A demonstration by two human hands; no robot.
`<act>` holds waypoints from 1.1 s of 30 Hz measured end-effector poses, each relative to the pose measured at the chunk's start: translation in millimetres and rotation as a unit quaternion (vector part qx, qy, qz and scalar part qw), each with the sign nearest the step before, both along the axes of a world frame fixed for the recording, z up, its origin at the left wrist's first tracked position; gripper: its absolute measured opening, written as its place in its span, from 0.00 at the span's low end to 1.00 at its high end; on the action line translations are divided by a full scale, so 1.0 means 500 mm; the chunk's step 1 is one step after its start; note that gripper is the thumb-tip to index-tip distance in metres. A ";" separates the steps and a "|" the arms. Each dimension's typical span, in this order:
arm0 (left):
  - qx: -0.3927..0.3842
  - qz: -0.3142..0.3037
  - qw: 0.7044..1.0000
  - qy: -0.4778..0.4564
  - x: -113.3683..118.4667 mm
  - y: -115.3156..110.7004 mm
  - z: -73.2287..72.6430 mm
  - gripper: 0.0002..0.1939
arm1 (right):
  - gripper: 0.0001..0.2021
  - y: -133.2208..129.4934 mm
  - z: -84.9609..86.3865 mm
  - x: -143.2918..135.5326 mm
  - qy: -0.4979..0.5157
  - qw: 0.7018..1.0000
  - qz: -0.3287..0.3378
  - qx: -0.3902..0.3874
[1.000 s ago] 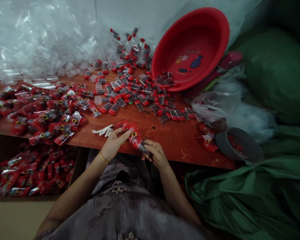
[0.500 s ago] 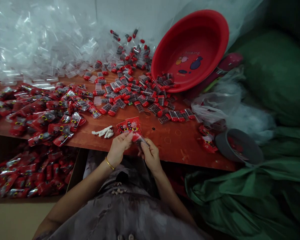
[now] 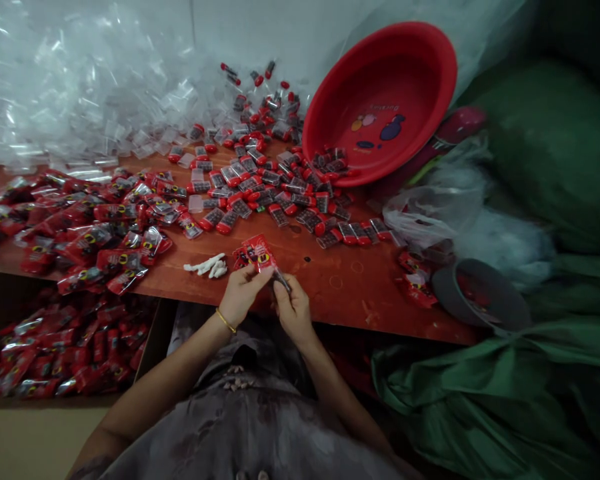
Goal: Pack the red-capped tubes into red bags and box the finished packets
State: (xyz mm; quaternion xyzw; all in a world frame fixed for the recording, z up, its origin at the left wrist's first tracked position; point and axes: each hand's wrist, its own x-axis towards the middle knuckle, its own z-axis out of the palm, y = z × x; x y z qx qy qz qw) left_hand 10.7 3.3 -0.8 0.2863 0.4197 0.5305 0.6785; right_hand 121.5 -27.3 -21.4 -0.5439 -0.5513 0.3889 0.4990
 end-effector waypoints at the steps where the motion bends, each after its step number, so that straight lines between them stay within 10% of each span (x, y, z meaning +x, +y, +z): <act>1: 0.001 -0.005 1.000 0.000 0.000 0.003 -0.001 0.17 | 0.13 0.005 0.002 -0.002 0.001 1.000 -0.004 -0.001; 8: -0.031 0.029 0.999 -0.032 -0.012 0.020 0.014 0.18 | 0.14 0.019 0.007 -0.019 0.068 0.991 0.099 -0.052; 21: -0.072 -0.068 0.993 -0.058 -0.009 0.001 0.011 0.21 | 0.15 0.030 0.008 -0.019 0.111 0.991 0.023 -0.074; 29: -0.150 -0.100 0.981 -0.075 -0.092 0.006 0.022 0.12 | 0.16 0.117 -0.007 -0.022 -0.242 0.960 0.003 0.142; 33: -0.141 0.045 0.988 -0.041 -0.231 0.049 0.053 0.13 | 0.20 0.195 0.007 0.068 -0.411 0.895 -0.071 0.156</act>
